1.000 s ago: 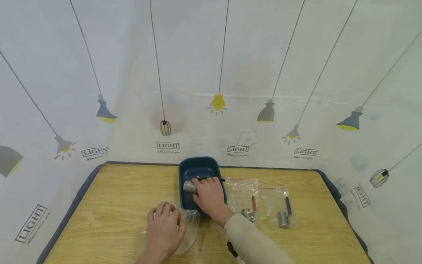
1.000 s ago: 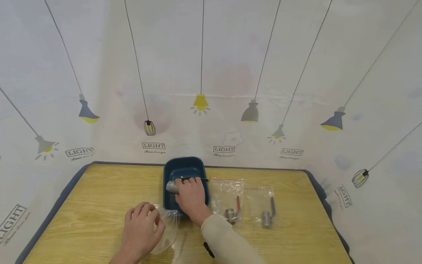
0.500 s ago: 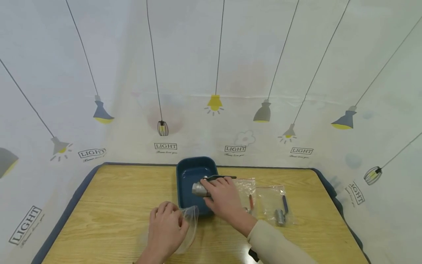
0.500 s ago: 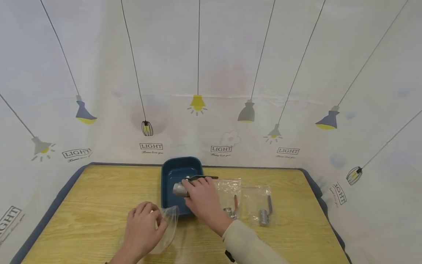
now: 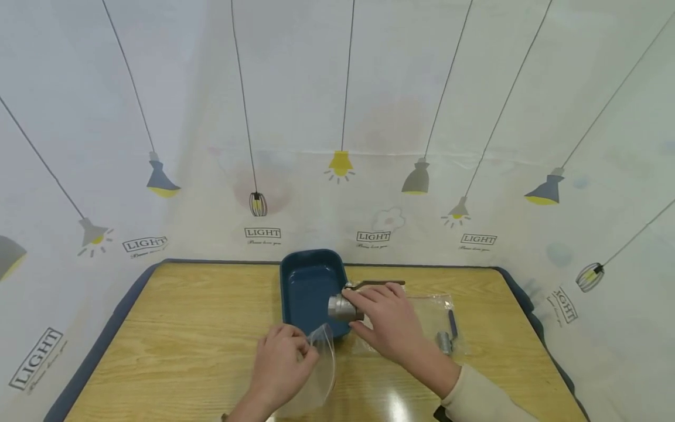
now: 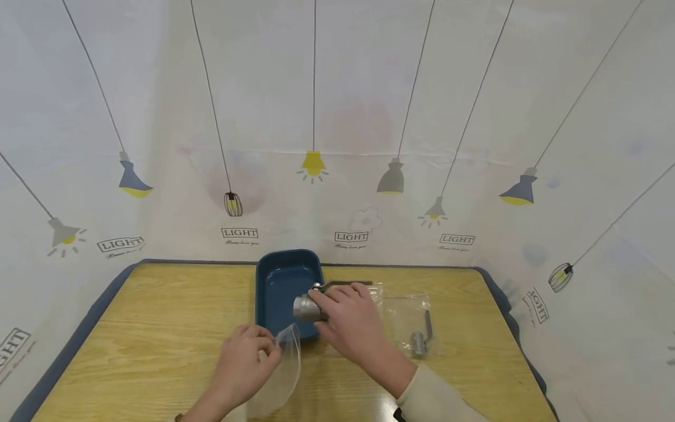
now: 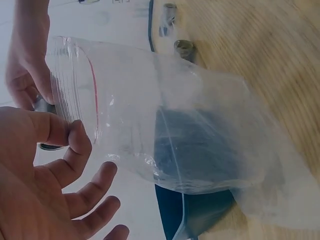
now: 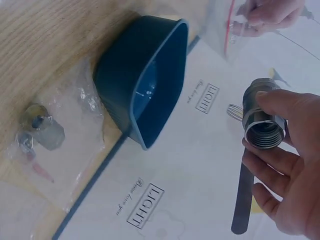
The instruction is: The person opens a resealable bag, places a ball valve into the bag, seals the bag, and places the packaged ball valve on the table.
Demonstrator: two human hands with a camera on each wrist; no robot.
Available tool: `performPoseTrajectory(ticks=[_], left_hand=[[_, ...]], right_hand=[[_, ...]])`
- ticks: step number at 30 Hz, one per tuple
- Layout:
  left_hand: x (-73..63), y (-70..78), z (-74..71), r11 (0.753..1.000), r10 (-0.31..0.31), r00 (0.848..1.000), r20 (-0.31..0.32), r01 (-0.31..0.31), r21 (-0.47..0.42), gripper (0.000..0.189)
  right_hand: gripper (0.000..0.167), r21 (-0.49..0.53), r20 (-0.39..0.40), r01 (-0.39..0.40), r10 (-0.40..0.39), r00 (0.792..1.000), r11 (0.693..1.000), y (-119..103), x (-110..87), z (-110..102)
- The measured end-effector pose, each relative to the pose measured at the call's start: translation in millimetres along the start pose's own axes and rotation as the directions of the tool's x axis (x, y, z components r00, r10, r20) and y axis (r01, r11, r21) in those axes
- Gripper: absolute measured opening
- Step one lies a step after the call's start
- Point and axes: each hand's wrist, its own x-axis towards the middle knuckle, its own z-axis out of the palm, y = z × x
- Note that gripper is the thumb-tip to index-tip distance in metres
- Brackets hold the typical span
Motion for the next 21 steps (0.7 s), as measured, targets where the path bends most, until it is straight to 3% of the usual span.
performPoseTrajectory(ticks=[7,14,21], left_hand=[[2.4,2.8,9.3,0.998,0.012,0.999,-0.039,-0.014,-0.059,0.028],[4.5,3.9,14.2,0.991,-0.048,0.997,-0.068,0.039,-0.128,0.022],[5.3,4.4,17.9,0.997,-0.033,0.995,-0.099,0.026,-0.071,0.021]], right_hand=[[0.058,0.011,-0.025,0.051,-0.051,0.998,0.999,-5,-12.0,-6],[0.056,-0.028,0.016,0.099,-0.099,0.995,0.995,-13,-20.5,4],[0.053,-0.098,-0.038,0.158,-0.162,0.986,0.983,-17,-25.6,18]])
